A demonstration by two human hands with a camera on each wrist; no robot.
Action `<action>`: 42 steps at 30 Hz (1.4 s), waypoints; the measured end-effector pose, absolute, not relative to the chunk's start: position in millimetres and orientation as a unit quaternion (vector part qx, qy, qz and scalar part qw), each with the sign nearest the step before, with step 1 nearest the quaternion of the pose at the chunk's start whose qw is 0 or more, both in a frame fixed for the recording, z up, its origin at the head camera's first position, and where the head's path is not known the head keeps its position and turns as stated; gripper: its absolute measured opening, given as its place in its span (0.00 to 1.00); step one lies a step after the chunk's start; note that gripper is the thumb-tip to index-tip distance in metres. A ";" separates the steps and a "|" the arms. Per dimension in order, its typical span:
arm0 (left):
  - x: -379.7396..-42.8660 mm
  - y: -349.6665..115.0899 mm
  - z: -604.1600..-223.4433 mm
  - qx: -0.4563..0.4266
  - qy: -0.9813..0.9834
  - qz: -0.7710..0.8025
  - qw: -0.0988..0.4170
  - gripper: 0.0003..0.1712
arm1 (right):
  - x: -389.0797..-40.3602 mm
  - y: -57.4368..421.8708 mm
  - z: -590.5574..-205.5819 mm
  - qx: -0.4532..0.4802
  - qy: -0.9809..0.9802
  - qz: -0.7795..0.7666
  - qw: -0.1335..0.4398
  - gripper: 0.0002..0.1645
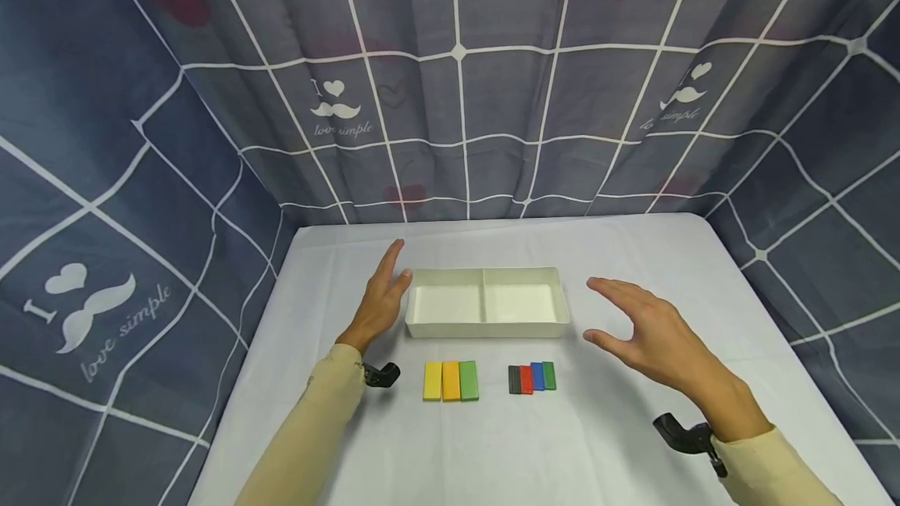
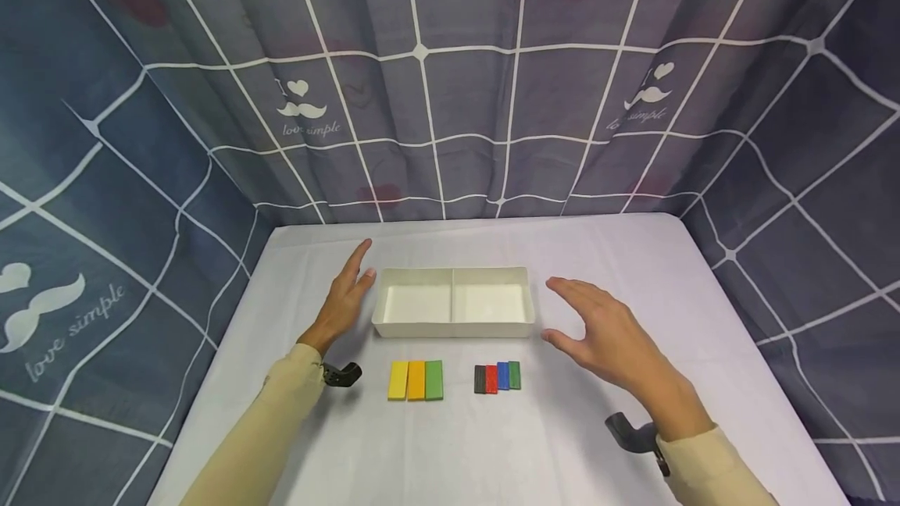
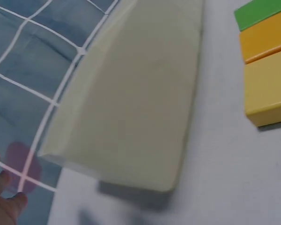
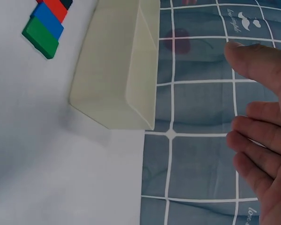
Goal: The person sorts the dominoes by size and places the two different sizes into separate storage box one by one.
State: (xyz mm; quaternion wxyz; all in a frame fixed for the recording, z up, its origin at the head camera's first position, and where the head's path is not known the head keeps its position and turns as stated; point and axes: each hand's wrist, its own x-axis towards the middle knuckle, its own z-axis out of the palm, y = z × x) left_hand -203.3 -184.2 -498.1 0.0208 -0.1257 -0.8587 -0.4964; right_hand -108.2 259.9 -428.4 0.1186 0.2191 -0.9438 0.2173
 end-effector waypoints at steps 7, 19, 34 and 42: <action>-210.6 -178.2 -520.2 -0.082 -0.856 -0.509 -0.034 0.40 | -105.4 255.1 -435.0 0.254 -0.936 0.215 0.111 0.44; -215.3 -175.8 -547.7 -0.080 -0.841 -0.534 -0.038 0.37 | -103.7 239.9 -463.9 0.271 -0.935 0.225 0.048 0.38; -223.6 -167.4 -547.2 -0.046 -0.833 -0.543 -0.098 0.33 | -98.4 232.7 -513.3 0.245 -0.940 0.235 -0.028 0.33; -223.8 -166.5 -549.5 -0.035 -0.835 -0.542 -0.084 0.27 | -99.2 227.9 -530.8 0.247 -0.939 0.235 -0.038 0.33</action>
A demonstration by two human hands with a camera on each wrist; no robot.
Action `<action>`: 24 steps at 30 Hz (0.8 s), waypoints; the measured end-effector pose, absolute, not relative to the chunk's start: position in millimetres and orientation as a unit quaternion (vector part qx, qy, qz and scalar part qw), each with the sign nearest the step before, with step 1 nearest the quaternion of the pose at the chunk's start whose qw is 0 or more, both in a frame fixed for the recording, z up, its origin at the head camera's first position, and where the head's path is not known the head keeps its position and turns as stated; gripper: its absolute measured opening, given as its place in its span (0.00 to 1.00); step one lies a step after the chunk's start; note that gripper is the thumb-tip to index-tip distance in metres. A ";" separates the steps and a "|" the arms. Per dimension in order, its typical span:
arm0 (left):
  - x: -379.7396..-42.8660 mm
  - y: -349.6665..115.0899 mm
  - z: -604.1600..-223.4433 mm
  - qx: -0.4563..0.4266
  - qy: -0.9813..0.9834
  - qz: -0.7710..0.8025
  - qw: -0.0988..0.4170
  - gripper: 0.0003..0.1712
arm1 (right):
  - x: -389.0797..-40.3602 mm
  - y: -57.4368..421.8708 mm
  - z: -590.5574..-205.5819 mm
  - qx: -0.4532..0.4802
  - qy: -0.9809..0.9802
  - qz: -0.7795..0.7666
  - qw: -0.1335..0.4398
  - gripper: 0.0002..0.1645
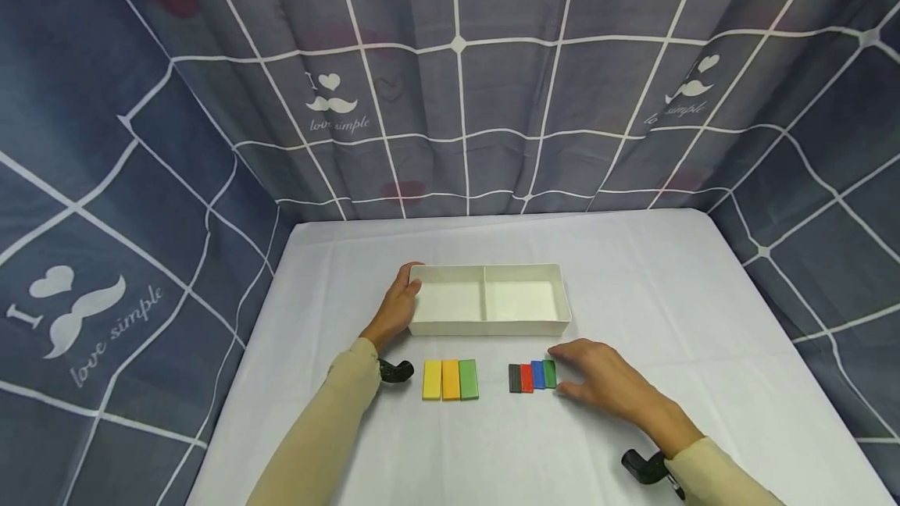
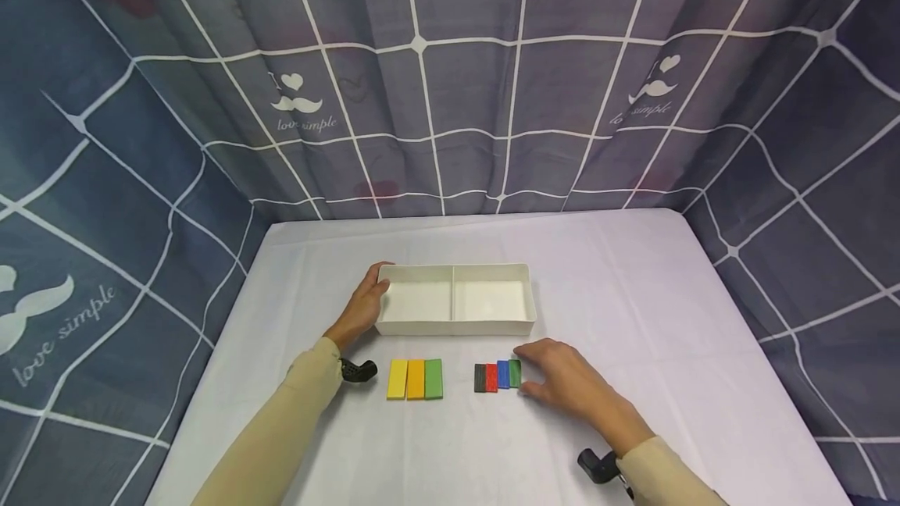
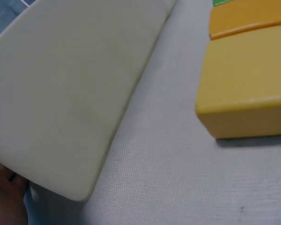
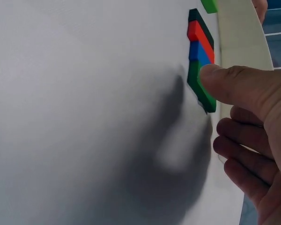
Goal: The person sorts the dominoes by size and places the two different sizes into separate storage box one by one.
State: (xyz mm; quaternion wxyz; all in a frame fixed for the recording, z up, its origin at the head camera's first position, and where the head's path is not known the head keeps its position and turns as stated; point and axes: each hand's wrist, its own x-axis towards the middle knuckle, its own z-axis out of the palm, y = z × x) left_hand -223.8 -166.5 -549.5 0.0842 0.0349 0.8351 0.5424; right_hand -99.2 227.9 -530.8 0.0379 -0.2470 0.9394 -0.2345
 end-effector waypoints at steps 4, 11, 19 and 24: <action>-223.2 -166.8 -551.3 0.037 0.824 0.562 0.067 0.27 | -97.2 224.9 -533.9 -0.251 0.938 -0.236 0.037 0.33; -221.9 -164.9 -551.6 0.055 0.794 0.602 0.059 0.31 | -94.3 221.0 -539.3 -0.254 0.940 -0.228 0.022 0.33; -220.3 -166.9 -551.2 0.052 0.806 0.584 0.078 0.30 | -92.2 219.1 -545.3 -0.264 0.943 -0.204 -0.010 0.28; -223.4 -167.0 -552.1 0.061 0.821 0.564 0.064 0.28 | -92.8 218.9 -544.9 -0.264 0.943 -0.202 -0.012 0.27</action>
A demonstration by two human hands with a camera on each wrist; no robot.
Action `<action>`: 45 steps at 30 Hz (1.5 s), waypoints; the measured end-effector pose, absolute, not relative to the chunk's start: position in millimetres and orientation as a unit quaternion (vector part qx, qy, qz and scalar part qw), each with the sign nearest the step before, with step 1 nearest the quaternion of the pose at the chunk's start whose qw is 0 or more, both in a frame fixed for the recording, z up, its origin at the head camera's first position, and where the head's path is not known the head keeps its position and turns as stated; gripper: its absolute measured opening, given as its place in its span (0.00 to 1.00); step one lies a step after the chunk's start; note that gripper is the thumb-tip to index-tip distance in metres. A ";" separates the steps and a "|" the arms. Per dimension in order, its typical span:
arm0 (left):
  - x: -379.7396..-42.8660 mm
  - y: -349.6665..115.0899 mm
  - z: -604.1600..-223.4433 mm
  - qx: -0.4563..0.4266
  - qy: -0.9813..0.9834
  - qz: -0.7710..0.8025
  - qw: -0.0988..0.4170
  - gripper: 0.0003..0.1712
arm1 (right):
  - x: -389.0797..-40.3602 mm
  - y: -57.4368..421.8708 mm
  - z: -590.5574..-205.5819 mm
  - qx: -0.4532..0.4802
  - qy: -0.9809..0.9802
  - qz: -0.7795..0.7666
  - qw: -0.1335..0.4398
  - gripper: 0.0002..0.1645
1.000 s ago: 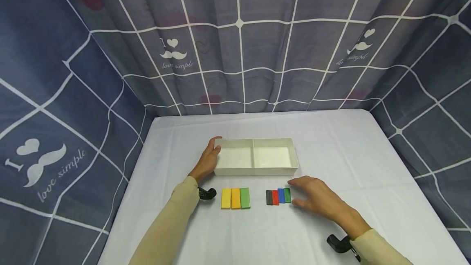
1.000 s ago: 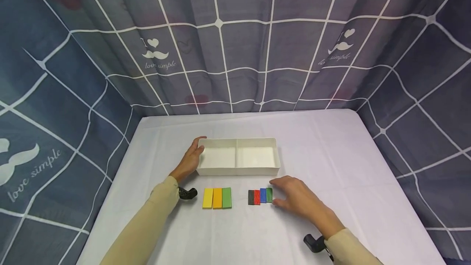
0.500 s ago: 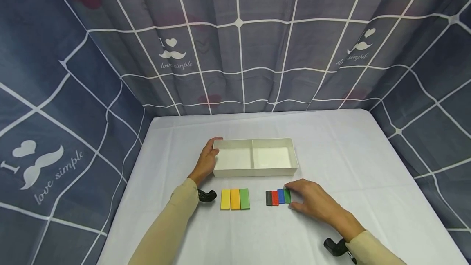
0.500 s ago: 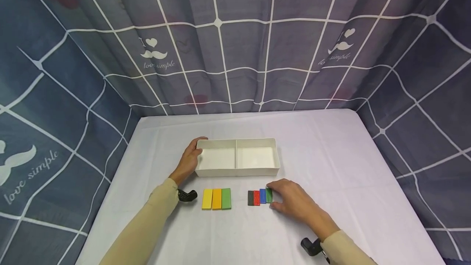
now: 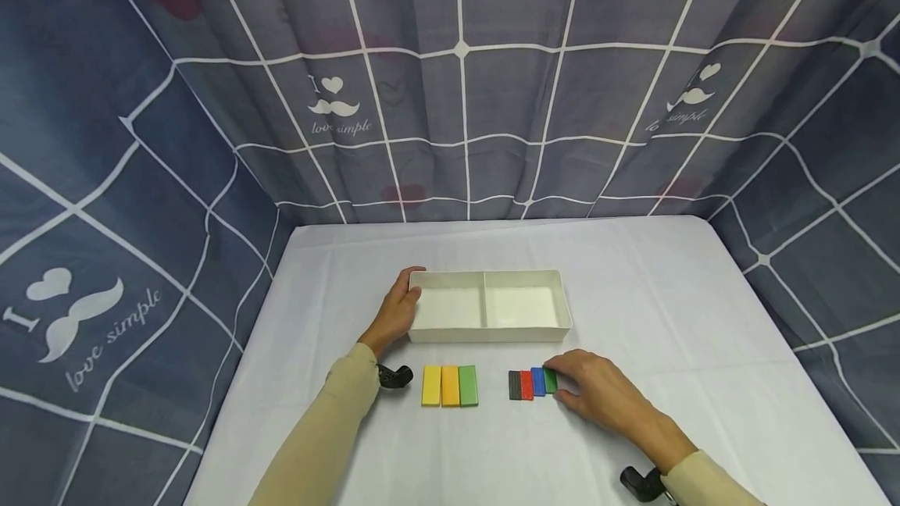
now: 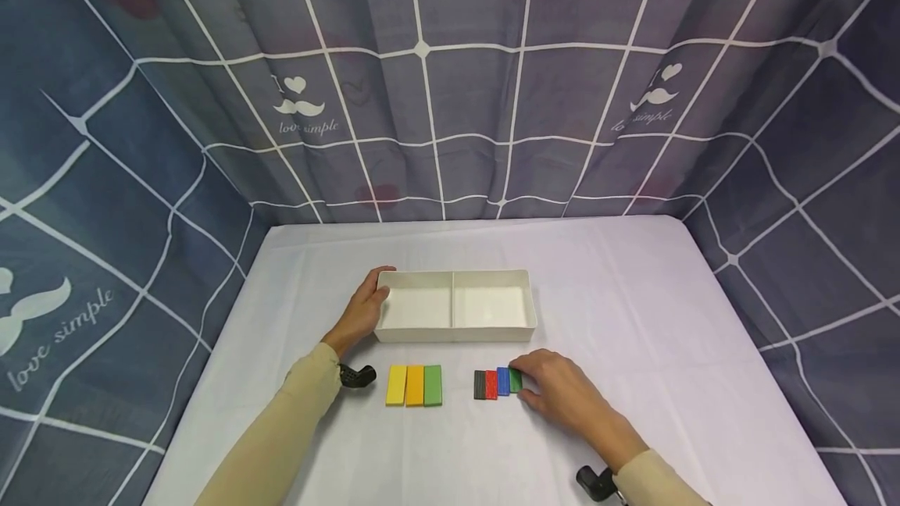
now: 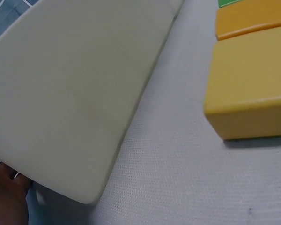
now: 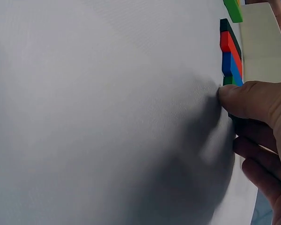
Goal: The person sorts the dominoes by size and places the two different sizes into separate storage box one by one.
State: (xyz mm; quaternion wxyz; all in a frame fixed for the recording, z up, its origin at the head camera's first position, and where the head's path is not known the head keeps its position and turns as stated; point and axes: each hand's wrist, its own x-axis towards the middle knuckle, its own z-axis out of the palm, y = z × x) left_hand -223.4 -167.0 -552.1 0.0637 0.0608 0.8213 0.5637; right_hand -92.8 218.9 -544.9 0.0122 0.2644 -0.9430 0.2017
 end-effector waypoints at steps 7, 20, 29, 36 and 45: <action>-222.4 -165.4 -550.6 0.063 0.826 0.557 0.062 0.27 | -94.6 223.7 -538.4 0.292 -0.934 0.206 0.025 0.26; -222.4 -164.5 -549.9 0.060 0.834 0.546 0.052 0.27 | -115.6 225.2 -485.1 0.320 -0.927 0.196 0.027 0.28; -222.1 -164.3 -548.5 0.058 0.832 0.549 0.058 0.27 | -141.4 226.2 -448.5 0.333 -0.922 0.189 0.049 0.30; -221.9 -164.7 -550.3 0.050 0.832 0.550 0.056 0.26 | -167.8 220.1 -433.4 0.338 -0.920 0.192 0.049 0.28; -223.2 -164.7 -551.8 0.046 0.829 0.554 0.054 0.26 | -196.4 196.6 -432.2 0.348 -0.917 0.189 0.035 0.26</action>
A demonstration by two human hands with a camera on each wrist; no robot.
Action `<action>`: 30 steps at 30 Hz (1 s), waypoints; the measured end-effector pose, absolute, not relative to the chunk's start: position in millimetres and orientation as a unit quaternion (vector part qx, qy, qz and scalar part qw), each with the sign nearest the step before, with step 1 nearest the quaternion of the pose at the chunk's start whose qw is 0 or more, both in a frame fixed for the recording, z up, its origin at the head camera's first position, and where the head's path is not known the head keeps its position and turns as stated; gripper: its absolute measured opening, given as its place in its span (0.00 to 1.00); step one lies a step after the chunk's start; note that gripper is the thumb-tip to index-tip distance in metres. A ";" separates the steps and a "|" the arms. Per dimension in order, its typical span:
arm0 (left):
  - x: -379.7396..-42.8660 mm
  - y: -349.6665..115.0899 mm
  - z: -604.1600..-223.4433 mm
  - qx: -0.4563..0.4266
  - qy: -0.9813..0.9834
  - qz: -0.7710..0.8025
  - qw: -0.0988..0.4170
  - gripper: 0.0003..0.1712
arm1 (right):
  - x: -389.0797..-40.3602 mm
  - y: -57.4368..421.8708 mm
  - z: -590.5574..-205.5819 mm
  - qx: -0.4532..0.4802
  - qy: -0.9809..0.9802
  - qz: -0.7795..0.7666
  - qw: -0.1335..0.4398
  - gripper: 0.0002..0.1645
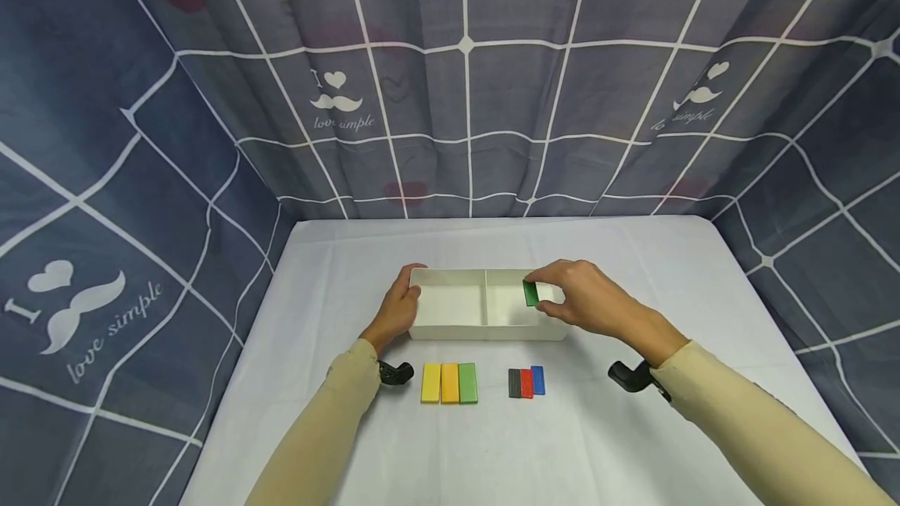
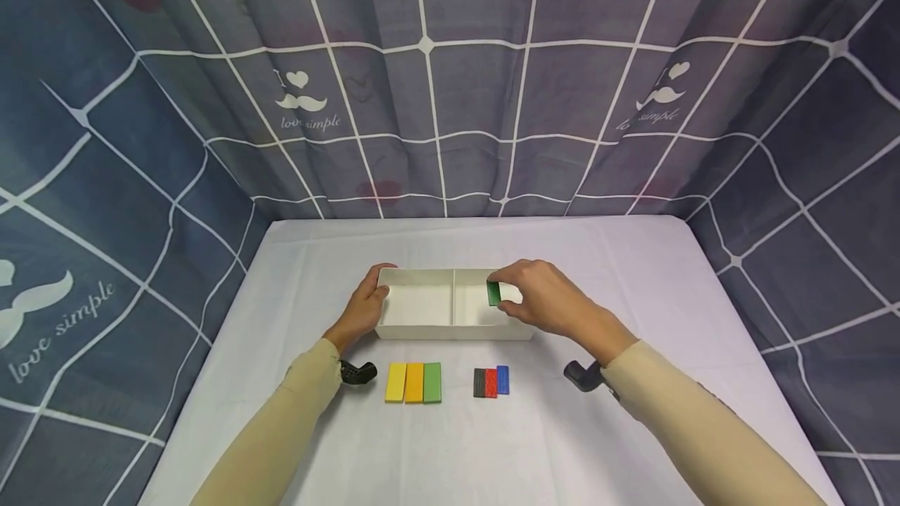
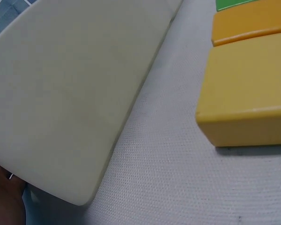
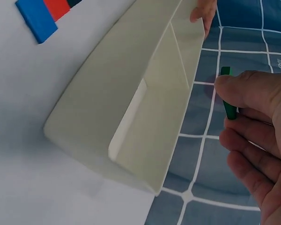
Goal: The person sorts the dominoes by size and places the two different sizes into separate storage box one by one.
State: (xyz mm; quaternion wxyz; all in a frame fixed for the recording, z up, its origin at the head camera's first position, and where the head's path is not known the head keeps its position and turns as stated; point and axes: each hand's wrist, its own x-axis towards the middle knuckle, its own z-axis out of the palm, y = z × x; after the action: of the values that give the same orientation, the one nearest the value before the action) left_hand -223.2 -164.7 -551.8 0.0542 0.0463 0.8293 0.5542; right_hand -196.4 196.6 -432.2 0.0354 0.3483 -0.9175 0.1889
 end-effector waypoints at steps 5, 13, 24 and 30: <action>-223.5 -164.2 -550.8 0.049 0.826 0.559 0.053 0.27 | -210.1 182.7 -438.3 0.350 -0.918 0.184 0.020 0.27; -223.9 -164.3 -550.8 0.045 0.826 0.559 0.055 0.26 | -225.4 166.4 -451.8 0.342 -0.921 0.184 -0.017 0.25; -222.9 -164.5 -550.1 0.041 0.826 0.559 0.054 0.26 | -238.0 149.6 -480.3 0.324 -0.923 0.199 -0.051 0.22; -221.7 -162.7 -550.5 0.038 0.829 0.555 0.053 0.26 | -240.3 142.8 -492.5 0.343 -0.916 0.202 -0.051 0.20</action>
State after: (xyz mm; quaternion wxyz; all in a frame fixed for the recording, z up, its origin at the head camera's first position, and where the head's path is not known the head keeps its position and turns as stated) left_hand -221.7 -162.7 -550.5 0.0525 0.0385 0.8291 0.5552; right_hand -240.3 142.8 -492.5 -0.0510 0.3433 -0.9157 0.2024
